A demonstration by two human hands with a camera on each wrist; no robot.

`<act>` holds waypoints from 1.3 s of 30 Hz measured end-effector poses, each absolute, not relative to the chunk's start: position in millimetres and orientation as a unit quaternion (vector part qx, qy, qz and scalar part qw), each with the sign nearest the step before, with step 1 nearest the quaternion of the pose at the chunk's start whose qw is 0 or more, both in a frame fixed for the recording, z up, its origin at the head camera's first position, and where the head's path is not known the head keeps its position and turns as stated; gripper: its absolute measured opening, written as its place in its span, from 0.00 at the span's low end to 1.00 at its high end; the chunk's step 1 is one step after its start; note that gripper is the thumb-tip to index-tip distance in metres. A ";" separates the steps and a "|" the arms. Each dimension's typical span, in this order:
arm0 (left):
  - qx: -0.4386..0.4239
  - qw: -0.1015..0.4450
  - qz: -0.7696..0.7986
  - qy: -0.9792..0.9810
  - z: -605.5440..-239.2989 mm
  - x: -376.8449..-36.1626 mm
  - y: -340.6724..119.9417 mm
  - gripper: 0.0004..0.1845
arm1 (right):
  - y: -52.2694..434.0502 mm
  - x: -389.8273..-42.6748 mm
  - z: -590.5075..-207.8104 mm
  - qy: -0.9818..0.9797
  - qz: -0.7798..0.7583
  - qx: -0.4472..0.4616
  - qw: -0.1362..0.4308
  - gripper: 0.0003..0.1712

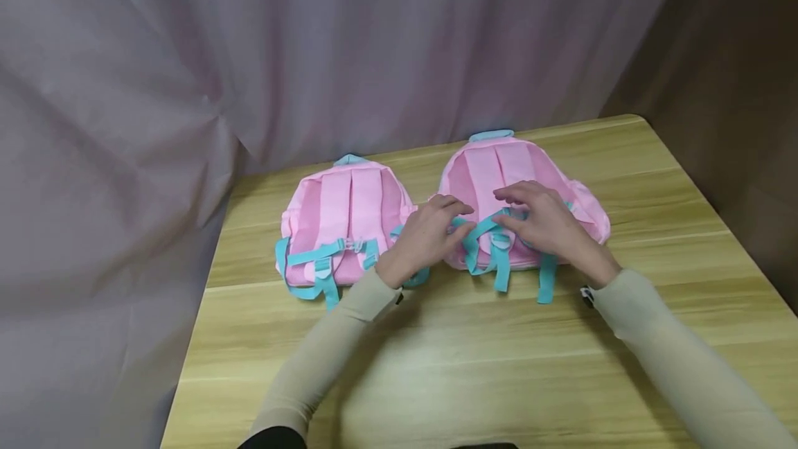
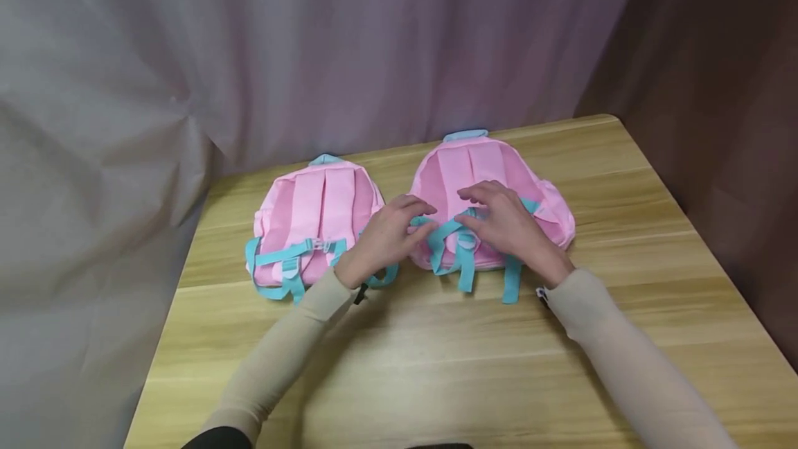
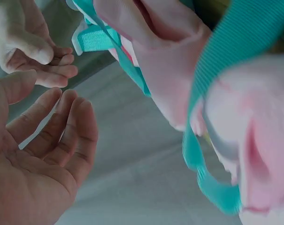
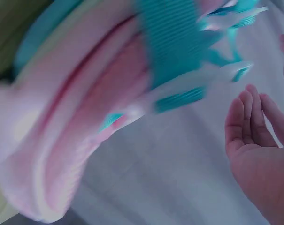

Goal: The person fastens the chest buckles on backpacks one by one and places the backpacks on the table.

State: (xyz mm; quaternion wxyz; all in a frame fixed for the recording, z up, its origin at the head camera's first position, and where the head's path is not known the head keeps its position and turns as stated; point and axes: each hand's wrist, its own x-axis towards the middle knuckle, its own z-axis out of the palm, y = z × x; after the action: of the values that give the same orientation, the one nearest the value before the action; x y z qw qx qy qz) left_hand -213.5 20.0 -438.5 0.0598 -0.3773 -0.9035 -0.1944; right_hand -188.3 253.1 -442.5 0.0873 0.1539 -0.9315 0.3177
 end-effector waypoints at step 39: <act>-0.203 0.035 -0.250 -0.946 -435.0 -225.6 -155.3 0.17 | 108.2 -207.8 -452.5 -0.893 0.328 0.307 0.000 0.20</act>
State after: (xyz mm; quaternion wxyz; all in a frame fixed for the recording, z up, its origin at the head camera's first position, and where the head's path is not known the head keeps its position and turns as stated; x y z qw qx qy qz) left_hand -225.6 -155.3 -435.0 0.0354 -0.2028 -0.9462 -0.2495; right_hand -207.8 108.2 -452.5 0.0004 0.3070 -0.8934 0.3280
